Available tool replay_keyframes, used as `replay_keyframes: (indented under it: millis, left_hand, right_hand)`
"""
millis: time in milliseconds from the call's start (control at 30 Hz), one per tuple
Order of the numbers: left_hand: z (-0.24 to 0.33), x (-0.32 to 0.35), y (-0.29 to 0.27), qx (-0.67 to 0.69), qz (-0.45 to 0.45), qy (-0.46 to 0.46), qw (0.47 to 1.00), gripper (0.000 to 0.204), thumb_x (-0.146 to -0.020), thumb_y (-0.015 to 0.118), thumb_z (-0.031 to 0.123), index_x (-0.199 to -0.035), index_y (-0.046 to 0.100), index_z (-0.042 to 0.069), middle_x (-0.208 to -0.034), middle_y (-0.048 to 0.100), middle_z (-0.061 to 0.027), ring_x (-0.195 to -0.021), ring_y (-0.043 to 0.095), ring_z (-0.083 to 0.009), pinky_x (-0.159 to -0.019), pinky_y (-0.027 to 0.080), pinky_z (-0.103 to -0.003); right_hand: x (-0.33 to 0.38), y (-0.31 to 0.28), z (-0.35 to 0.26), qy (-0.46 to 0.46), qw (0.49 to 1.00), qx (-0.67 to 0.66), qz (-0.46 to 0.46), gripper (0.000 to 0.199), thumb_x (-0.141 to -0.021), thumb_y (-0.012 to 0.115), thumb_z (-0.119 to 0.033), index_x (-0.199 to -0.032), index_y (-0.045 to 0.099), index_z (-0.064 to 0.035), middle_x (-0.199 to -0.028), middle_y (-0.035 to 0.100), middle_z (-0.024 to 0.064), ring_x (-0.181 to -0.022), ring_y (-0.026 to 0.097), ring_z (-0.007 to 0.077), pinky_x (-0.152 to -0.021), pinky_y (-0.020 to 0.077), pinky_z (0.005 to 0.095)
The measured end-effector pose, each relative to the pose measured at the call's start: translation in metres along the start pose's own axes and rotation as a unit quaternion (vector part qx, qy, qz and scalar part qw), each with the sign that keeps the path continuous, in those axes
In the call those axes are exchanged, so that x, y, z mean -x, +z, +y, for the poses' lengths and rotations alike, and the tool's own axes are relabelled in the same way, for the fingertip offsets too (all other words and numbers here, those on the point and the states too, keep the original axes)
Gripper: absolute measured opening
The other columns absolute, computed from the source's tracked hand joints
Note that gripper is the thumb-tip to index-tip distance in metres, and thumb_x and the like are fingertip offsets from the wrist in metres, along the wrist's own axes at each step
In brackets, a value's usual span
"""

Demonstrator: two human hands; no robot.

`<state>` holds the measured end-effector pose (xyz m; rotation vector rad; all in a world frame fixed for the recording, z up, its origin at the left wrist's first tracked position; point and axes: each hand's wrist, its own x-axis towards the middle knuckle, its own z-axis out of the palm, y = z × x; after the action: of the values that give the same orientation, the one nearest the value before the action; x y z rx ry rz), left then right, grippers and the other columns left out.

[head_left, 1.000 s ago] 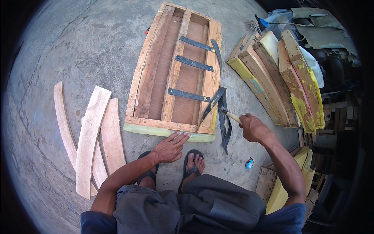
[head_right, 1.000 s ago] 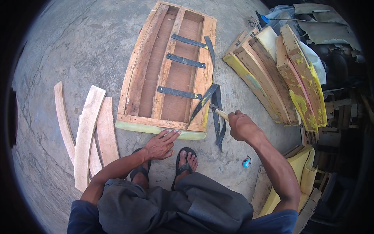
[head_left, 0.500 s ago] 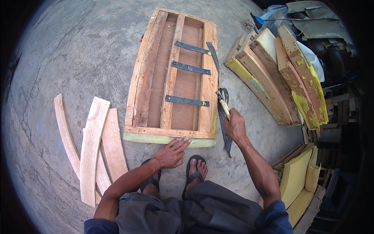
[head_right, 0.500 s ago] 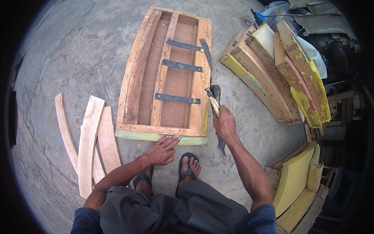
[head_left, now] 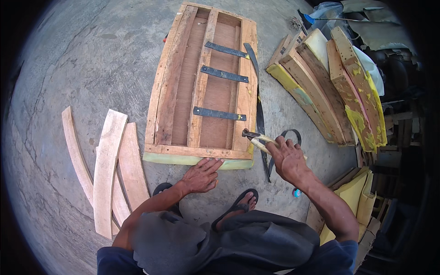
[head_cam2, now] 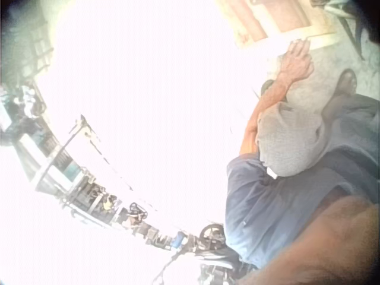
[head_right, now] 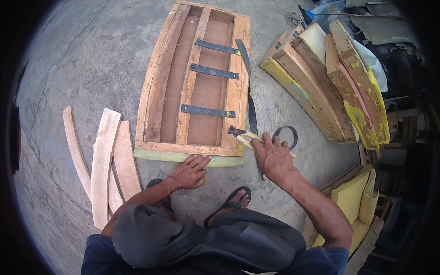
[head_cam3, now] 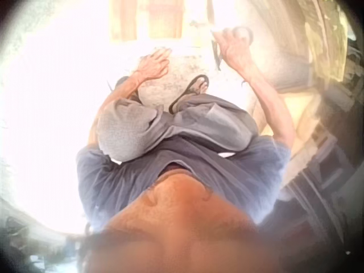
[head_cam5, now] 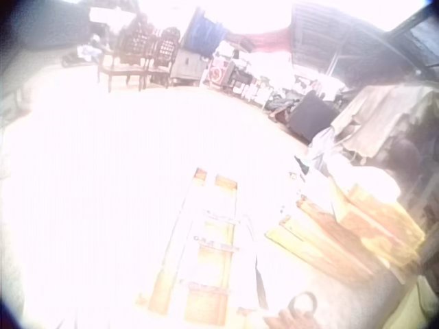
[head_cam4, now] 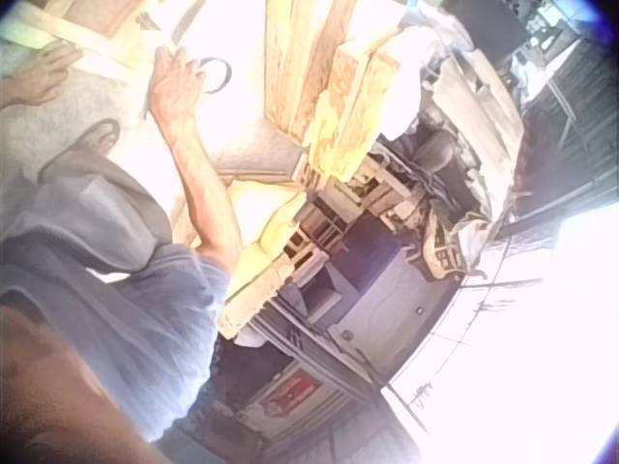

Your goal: The person gathers foam and wooden planks from a cluttered workshop, measures a wooden frame with a tape measure, and uses pliers to remove metal straps from the frame. The person then places the planks onto the frame and continues to remove straps.

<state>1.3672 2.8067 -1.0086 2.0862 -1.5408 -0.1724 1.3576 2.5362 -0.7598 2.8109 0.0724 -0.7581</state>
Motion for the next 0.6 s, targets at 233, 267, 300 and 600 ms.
replay_keyframes:
  millis: [233,267,300,600]
  left_hand:
    - [-0.004,-0.002,0.015,0.077,0.03,-0.012,0.996,0.032,-0.095,0.061,0.037,-0.099,0.075,0.009,-0.159,0.044,-0.0109,-0.147,0.039,-0.0243,-0.122,0.029,-0.045]
    - [-0.001,0.0,0.012,0.086,0.023,-0.015,0.996,0.033,-0.096,0.06,0.036,-0.102,0.075,0.007,-0.159,0.044,-0.0115,-0.148,0.038,-0.0242,-0.123,0.028,-0.045]
    - [-0.001,-0.001,0.012,0.091,0.022,-0.017,0.995,0.033,-0.096,0.06,0.036,-0.102,0.075,0.007,-0.159,0.044,-0.0116,-0.148,0.038,-0.0243,-0.123,0.029,-0.045]
    - [-0.002,0.0,0.011,0.122,0.029,-0.02,0.992,0.035,-0.097,0.059,0.034,-0.103,0.076,0.004,-0.158,0.044,-0.0126,-0.148,0.039,-0.0256,-0.121,0.031,-0.044]
  right_hand:
    - [-0.026,-0.016,-0.061,-0.143,0.947,0.242,-0.153,0.034,-0.095,0.057,-0.017,-0.125,0.061,-0.0017,-0.127,0.056,0.0208,-0.111,0.056,0.0336,-0.09,0.0423,0.0507]
    - [-0.027,-0.023,-0.069,-0.148,0.939,0.261,-0.165,0.035,-0.095,0.057,-0.017,-0.126,0.061,-0.0002,-0.127,0.056,0.0211,-0.111,0.056,0.0339,-0.09,0.0417,0.0508]
    - [-0.035,-0.032,-0.075,-0.146,0.932,0.287,-0.169,0.037,-0.095,0.057,-0.017,-0.126,0.061,0.0013,-0.127,0.056,0.0214,-0.11,0.056,0.0341,-0.09,0.041,0.0509]
    - [-0.047,-0.05,-0.132,-0.145,0.862,0.418,-0.246,0.048,-0.098,0.055,-0.021,-0.138,0.058,0.0053,-0.134,0.053,0.0295,-0.116,0.053,0.0486,-0.095,0.0369,0.0641]
